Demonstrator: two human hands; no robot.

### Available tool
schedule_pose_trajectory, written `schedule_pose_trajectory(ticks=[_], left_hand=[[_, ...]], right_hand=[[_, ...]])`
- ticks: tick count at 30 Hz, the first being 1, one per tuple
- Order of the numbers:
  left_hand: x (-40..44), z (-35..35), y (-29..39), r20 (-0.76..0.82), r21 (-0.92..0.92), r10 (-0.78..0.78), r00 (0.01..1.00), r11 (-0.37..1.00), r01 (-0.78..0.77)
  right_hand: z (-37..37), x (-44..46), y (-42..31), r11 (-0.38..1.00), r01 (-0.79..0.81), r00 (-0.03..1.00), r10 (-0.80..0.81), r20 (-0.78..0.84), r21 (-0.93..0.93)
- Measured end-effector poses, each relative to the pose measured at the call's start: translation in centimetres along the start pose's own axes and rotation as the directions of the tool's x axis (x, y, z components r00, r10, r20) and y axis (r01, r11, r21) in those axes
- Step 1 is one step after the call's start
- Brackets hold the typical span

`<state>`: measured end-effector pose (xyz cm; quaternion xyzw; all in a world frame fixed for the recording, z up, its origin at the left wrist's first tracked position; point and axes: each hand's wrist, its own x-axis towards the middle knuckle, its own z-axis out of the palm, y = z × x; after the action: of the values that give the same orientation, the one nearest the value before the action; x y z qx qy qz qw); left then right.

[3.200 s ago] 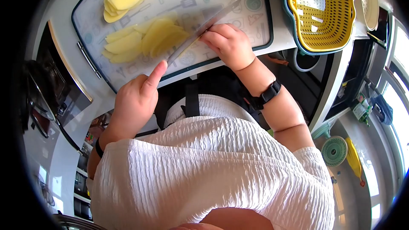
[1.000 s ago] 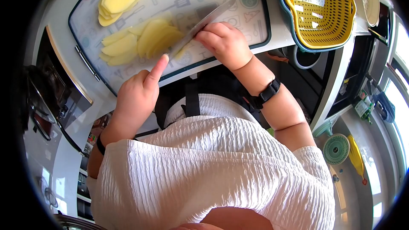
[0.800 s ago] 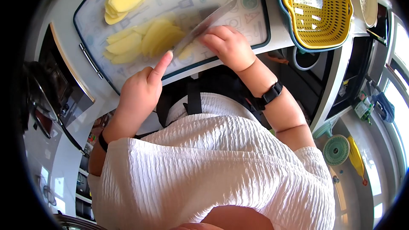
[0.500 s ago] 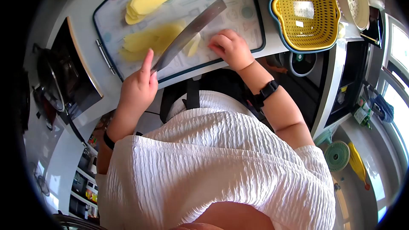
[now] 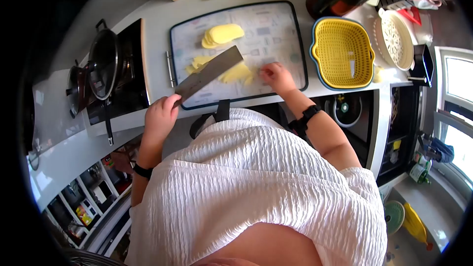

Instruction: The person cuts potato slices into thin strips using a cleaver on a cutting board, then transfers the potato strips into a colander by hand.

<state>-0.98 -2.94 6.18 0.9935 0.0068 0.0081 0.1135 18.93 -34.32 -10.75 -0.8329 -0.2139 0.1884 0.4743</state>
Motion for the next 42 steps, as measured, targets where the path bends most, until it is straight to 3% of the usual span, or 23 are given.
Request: schedule_pose_trajectory(ticks=[4,6,9,12,14,19,23,31,34,37,40,41,42], left_hand=[[-1.5,-1.5,-1.2,-0.068,0.016,-0.024,0.997,1.0,0.025],[-1.8,-1.3,-2.4,-0.051,0.037,-0.006,0.999,0.999,0.007],[-1.7,-1.0,-3.6,-0.063,0.053,0.052,0.997,0.997,-0.049],[-1.0,-0.4,-5.0,-0.062,0.063,0.127,0.99,0.99,-0.123],[-0.7,-0.1,-5.6,-0.082,0.055,0.188,0.979,0.981,-0.184],[-0.9,1.6,-8.3,-0.067,-0.01,0.283,0.957,0.959,-0.284],[-1.2,2.1,-10.0,-0.057,-0.071,0.339,0.939,0.937,-0.343],[-1.3,2.7,-12.0,-0.116,-0.029,0.426,0.897,0.902,-0.432],[-1.1,3.1,-12.7,-0.106,-0.054,0.427,0.898,0.899,-0.434],[-1.7,3.0,-13.5,-0.083,-0.162,0.353,0.932,0.918,-0.362],[-3.0,3.5,-14.8,0.05,-0.244,0.235,0.971,0.945,-0.216],[-3.4,3.5,-15.1,0.068,-0.253,0.197,0.978,0.952,-0.174],[-3.9,3.6,-15.4,0.069,-0.26,0.168,0.983,0.955,-0.145]], right_hand=[[-1.6,1.6,-1.3,1.0,0.003,0.971,0.0,-0.238,0.014],[-2.9,1.8,-5.3,0.995,0.055,0.957,-0.077,-0.278,-0.087],[-3.1,2.5,-13.7,0.934,0.295,0.935,-0.325,-0.138,-0.202],[0.7,4.2,-18.1,0.791,0.556,0.824,-0.564,0.047,-0.254],[4.0,4.7,-19.4,0.75,0.572,0.816,-0.56,0.14,-0.333],[8.3,5.1,-18.9,0.891,0.366,0.903,-0.27,0.334,-0.269],[9.8,4.3,-18.2,0.888,0.295,0.938,-0.2,0.282,-0.354],[10.7,3.2,-18.0,0.858,0.293,0.949,-0.209,0.236,-0.421],[10.4,3.9,-17.9,0.894,0.155,0.982,-0.094,0.162,-0.421],[8.7,5.3,-14.8,0.924,-0.011,1.0,0.017,0.013,-0.381],[5.9,5.4,-11.8,0.812,-0.208,0.977,0.2,-0.075,-0.545],[5.4,5.2,-10.9,0.797,-0.277,0.958,0.274,-0.087,-0.537],[5.4,5.2,-10.7,0.826,-0.246,0.964,0.261,-0.044,-0.508]])
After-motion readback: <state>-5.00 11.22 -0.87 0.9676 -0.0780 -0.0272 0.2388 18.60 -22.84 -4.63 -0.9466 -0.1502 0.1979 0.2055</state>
